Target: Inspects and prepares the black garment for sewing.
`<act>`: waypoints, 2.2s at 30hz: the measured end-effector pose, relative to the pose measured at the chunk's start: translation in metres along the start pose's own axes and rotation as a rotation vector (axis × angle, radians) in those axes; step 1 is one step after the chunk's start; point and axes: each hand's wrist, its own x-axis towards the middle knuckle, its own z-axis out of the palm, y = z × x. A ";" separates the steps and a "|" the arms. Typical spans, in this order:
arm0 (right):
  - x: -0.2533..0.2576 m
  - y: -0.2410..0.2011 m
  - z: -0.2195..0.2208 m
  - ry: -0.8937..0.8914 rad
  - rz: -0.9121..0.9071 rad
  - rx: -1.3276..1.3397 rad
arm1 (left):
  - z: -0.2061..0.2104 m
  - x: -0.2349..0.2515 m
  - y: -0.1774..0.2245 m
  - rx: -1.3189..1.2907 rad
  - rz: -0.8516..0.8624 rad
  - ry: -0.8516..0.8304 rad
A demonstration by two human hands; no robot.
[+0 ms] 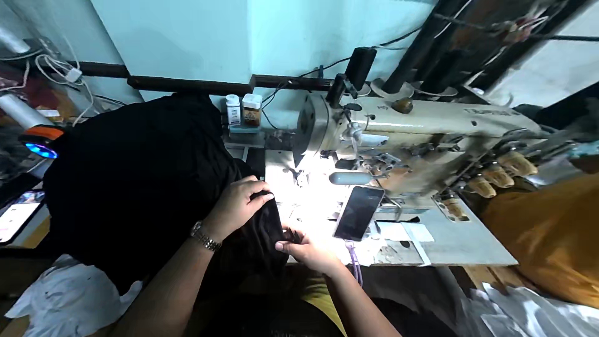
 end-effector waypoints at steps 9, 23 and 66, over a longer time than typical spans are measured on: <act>-0.003 0.005 -0.005 0.064 0.160 0.103 | 0.012 0.014 -0.007 -0.046 -0.009 -0.102; -0.004 -0.011 -0.004 0.062 0.144 0.092 | 0.006 0.010 0.001 -0.088 -0.009 -0.283; 0.001 0.002 -0.012 0.667 -0.081 -0.228 | -0.004 -0.034 0.004 -0.185 -0.311 0.298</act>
